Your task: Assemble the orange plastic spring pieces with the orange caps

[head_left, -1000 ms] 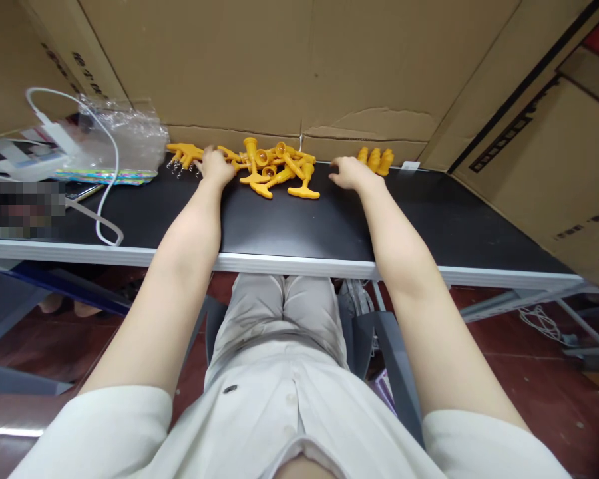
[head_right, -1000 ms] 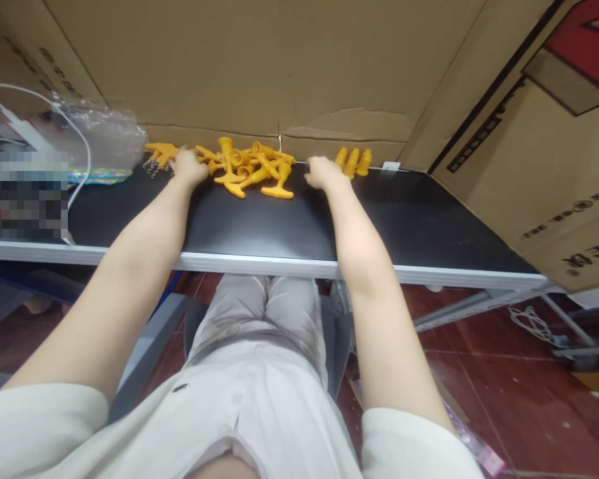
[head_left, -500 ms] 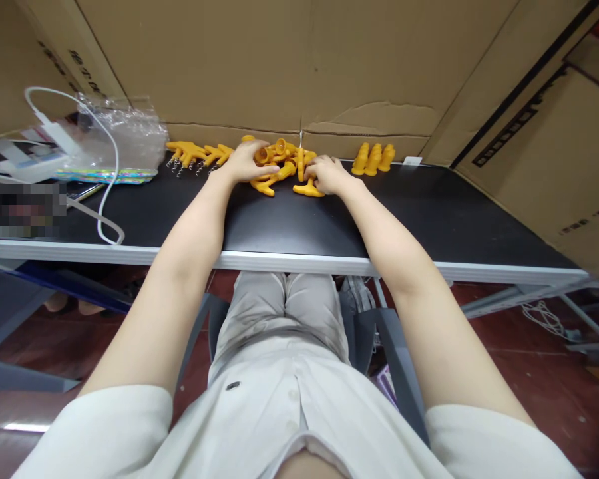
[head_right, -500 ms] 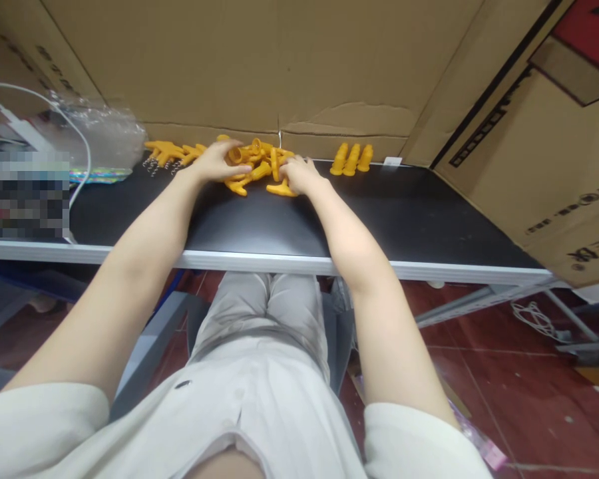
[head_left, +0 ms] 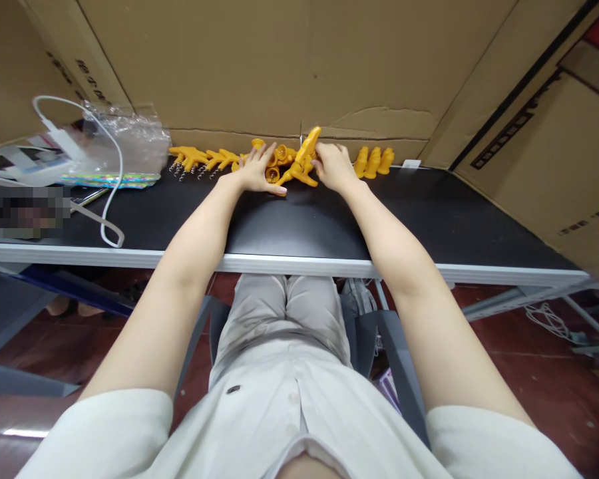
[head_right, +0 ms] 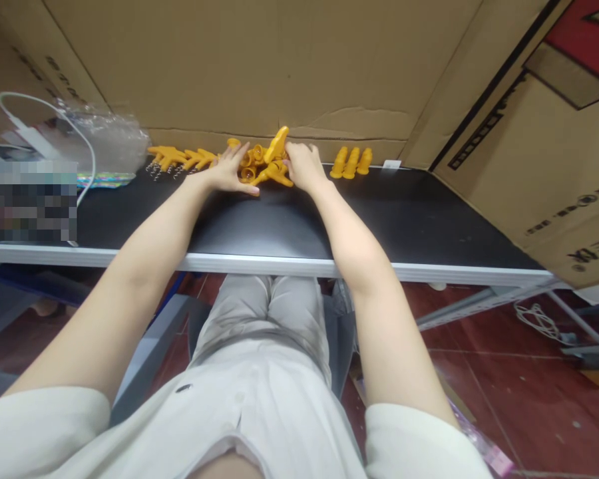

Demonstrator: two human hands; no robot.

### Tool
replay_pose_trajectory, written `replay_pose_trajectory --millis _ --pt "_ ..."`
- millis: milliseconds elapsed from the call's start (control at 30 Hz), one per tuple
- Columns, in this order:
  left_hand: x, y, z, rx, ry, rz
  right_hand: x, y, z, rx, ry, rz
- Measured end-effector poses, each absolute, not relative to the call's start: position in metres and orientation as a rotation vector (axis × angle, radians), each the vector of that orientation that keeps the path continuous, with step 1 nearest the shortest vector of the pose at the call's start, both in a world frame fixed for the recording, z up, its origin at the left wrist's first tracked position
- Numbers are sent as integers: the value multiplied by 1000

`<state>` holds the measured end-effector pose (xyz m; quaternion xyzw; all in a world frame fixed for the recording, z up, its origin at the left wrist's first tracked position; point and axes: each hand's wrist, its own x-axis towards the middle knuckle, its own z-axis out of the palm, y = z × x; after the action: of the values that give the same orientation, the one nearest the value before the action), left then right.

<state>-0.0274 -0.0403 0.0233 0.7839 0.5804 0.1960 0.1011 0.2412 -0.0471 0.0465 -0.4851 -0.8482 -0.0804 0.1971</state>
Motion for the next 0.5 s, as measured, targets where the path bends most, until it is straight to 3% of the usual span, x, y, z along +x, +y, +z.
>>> replay_pose_trajectory --millis 500 --pt "17 -66 34 2619 1526 955 230 -70 59 -1338 -2486 -331"
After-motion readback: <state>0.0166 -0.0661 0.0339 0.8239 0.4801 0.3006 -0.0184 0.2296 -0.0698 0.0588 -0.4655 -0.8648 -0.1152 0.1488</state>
